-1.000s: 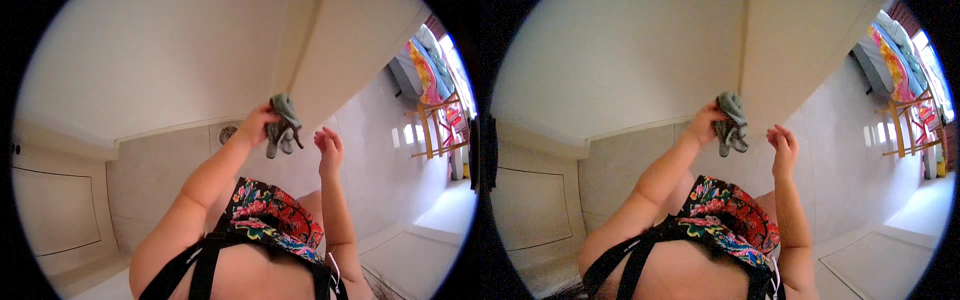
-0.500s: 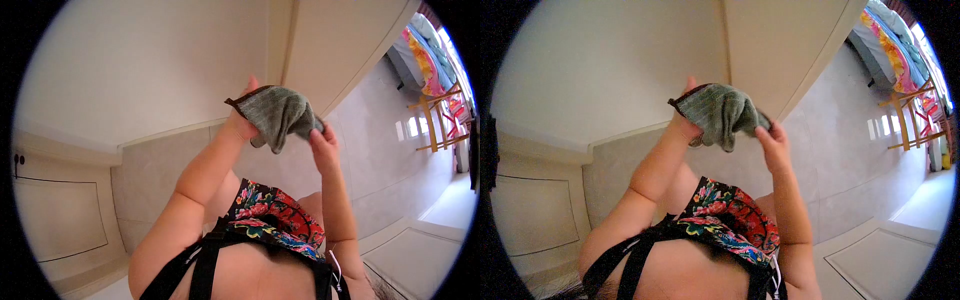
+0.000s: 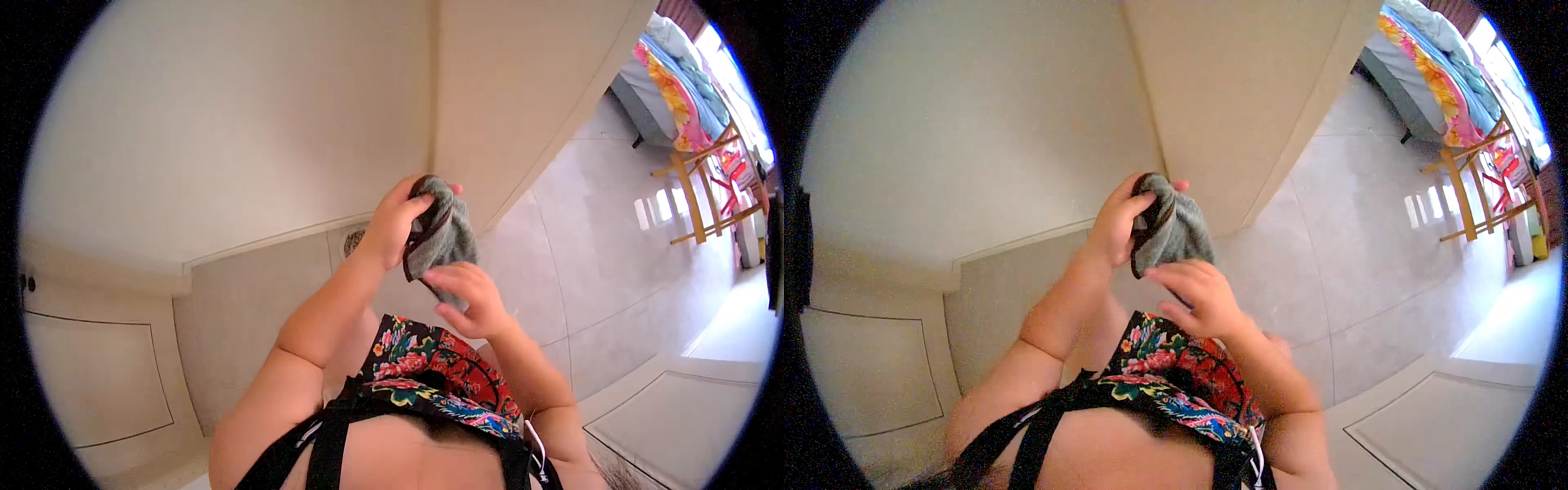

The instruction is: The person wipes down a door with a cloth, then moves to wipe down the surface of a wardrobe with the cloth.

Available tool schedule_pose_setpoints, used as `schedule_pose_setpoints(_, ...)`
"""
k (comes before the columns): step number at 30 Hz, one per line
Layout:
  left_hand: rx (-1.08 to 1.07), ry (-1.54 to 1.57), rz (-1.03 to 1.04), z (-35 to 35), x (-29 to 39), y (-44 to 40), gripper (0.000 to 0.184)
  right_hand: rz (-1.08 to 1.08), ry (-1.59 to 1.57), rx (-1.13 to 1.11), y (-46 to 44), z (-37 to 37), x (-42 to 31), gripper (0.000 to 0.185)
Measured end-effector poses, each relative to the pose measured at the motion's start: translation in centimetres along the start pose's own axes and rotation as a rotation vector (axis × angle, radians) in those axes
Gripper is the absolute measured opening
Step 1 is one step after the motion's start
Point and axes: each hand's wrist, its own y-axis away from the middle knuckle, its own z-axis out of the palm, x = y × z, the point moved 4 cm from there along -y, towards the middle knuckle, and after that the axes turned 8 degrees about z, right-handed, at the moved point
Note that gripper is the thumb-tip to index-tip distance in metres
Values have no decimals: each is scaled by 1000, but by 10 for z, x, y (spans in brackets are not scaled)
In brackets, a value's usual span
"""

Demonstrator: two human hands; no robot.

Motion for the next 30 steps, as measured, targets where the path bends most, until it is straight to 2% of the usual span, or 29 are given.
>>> schedule_pose_setpoints(2, -2, 18, 27, 10, 8, 7, 25, 267, -396, 52, 25, 11, 31, 35)
schedule_pose_setpoints(3, -113, -103, 137, 14, 15, 8, 25, 256, -390, 63, 22, 10, 38, 35)
schedule_pose_setpoints(4, -219, -221, 247, 22, 20, 13, 26, 531, -788, 286, 22, 5, 58, 35)
schedule_pose_setpoints(5, -209, -148, 312, 30, 20, 18, 25, 805, -1189, 511, 29, 9, 75, 35)
schedule_pose_setpoints(6, -213, -149, 316, 38, 17, 21, 25, 799, -1188, 513, 34, 16, 84, 35)
schedule_pose_setpoints(8, -609, -691, 757, 71, 18, 36, 17, 946, -1558, 416, 44, 48, 106, 37)
schedule_pose_setpoints(10, -806, -1016, 844, 101, 2, 60, 16, 705, -1548, 434, 43, 54, 101, 39)
schedule_pose_setpoints(11, -808, -1020, 854, 105, -3, 64, 16, 698, -1647, 470, 41, 51, 106, 40)
schedule_pose_setpoints(13, -1009, -1249, 875, 113, -14, 71, 30, 688, -1852, 549, 30, 40, 110, 41)
schedule_pose_setpoints(15, -1022, -1284, 841, 118, 2, 76, 36, 665, -2062, 627, 14, 28, 114, 42)
schedule_pose_setpoints(16, -1032, -1311, 802, 117, 12, 77, 42, 619, -1815, 816, -2, -2, 105, 42)
schedule_pose_setpoints(17, -1052, -1289, 760, 112, 18, 76, 52, 526, -1435, 845, -18, -34, 106, 39)
schedule_pose_setpoints(18, -1057, -1287, 760, 106, 23, 78, 52, 461, -1057, 916, -33, -65, 105, 36)
schedule_pose_setpoints(19, -905, -1349, 761, 97, 30, 75, 52, 336, -876, 970, -52, -87, 93, 36)
schedule_pose_setpoints(20, -754, -1412, 764, 91, 38, 75, 53, 176, -273, 1052, -72, -112, 79, 42)
schedule_pose_setpoints(21, -656, -1448, 762, 88, 46, 70, 52, 126, 178, 1046, -94, -129, 56, 47)
schedule_pose_setpoints(22, -662, -1449, 760, 85, 49, 69, 52, 119, 417, 1012, -114, -134, 52, 45)
schedule_pose_setpoints(24, -504, -1385, 793, 76, 60, 64, 47, 34, 661, 1108, -119, -125, 63, 39)
schedule_pose_setpoints(25, -505, -1385, 794, 74, 65, 62, 47, 34, 661, 1110, -112, -115, 74, 39)
schedule_pose_setpoints(27, -345, -1359, 921, 68, 81, 58, 41, 131, 691, 1094, -88, -92, 99, 35)
schedule_pose_setpoints(30, -106, -1357, 1309, 71, 121, 32, 41, 131, 748, 1052, -69, -85, 122, 32)
